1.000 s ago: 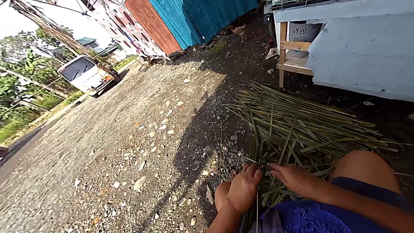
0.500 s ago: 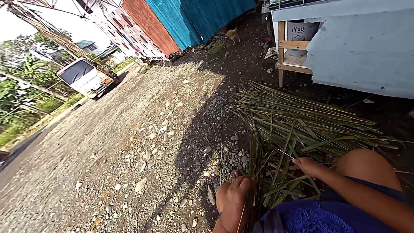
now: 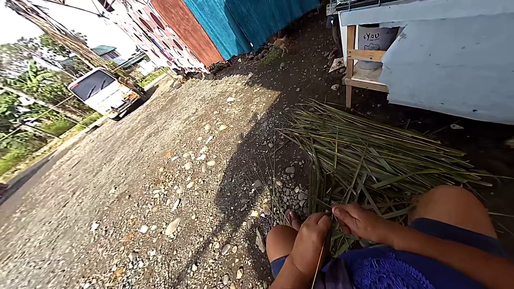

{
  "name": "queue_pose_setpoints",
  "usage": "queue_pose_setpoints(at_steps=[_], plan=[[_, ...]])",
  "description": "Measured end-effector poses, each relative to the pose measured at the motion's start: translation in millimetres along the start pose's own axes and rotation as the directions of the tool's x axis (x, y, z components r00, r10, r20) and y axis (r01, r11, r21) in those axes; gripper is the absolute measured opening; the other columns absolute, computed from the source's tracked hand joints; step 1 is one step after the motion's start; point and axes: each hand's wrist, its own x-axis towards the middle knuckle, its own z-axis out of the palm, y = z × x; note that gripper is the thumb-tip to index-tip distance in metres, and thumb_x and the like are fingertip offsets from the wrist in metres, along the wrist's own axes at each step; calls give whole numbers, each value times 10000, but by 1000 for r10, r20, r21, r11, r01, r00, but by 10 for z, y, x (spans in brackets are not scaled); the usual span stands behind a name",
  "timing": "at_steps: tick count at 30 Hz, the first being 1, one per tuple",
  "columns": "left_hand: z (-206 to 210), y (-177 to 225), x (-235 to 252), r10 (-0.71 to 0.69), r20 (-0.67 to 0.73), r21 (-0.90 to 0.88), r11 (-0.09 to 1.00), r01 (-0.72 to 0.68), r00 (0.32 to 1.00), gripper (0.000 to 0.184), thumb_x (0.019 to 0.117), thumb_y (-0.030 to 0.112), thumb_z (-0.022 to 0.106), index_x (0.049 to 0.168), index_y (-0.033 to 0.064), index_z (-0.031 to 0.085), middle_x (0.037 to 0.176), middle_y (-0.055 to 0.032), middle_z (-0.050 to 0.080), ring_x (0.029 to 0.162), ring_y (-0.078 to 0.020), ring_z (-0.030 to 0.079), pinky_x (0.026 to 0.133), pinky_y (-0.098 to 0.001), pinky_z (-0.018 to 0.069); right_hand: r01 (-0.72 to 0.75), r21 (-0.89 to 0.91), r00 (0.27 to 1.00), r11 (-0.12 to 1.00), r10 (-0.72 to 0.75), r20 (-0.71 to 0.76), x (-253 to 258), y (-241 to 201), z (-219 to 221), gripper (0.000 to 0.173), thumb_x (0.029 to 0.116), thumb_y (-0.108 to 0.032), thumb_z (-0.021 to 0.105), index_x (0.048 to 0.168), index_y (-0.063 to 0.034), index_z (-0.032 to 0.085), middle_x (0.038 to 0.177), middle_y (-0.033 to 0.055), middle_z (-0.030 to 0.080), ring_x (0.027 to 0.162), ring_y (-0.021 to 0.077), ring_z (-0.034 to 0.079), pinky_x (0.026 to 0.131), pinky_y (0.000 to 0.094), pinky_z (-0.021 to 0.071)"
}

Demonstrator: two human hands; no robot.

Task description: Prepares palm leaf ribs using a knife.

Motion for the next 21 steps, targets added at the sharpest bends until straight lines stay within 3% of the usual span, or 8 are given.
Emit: queue_pose_setpoints(at_steps=[3, 8, 11, 17, 20, 21], plan=[[29, 58, -9, 6, -58, 8, 1000, -6, 998, 93, 902, 3, 612, 845, 28, 681, 916, -121, 740, 888, -211, 747, 837, -319, 612, 60, -192, 994, 980, -76, -74, 10, 112, 60, 562, 1117, -419, 274, 1062, -8, 653, 679, 106, 599, 605, 221, 614, 623, 413, 537], [44, 59, -102, -29, -73, -17, 999, 28, 997, 108, 925, 22, 616, 888, 26, 717, 952, -111, 753, 923, -193, 748, 872, -297, 603, -49, -148, 994, 988, 33, -105, 4, 296, 12, 566, 1120, -389, 245, 1061, -9, 660, 670, 55, 594, 546, 143, 583, 571, 324, 533], [51, 43, -154, -36, -76, -26, 999, 34, 996, 104, 917, 21, 609, 886, 33, 708, 927, -101, 748, 897, -178, 743, 855, -288, 604, -92, -267, 990, 959, 59, -127, 36, 383, -32, 579, 1120, -396, 242, 1069, -5, 667, 698, 105, 629, 622, 230, 638, 656, 417, 554], [-179, 66, -220, -71, -148, -48, 997, 64, 986, 109, 939, 57, 620, 865, 44, 700, 917, -73, 754, 874, -117, 734, 833, -229, 592, -340, -278, 929, 899, 273, -252, 74, 757, -211, 595, 1138, -384, 243, 1139, 42, 658, 795, 192, 667, 736, 339, 678, 783, 525, 560], [-427, 37, -318, -197, -188, -92, 979, 183, 962, 127, 972, 112, 608, 928, 65, 717, 923, -20, 751, 837, -64, 716, 792, -223, 594, -511, -270, 847, 816, 426, -317, 24, 1041, -381, 658, 1131, -438, 219, 1172, 60, 647, 940, 258, 688, 887, 420, 693, 876, 599, 533], [-556, 11, -348, -250, -211, -112, 967, 231, 945, 130, 982, 128, 604, 954, 75, 719, 936, -4, 762, 821, -60, 722, 764, -241, 598, -562, -237, 812, 792, 475, -339, -10, 1138, -445, 686, 1129, -453, 204, 1182, 69, 646, 950, 269, 693, 880, 431, 695, 873, 608, 535]])
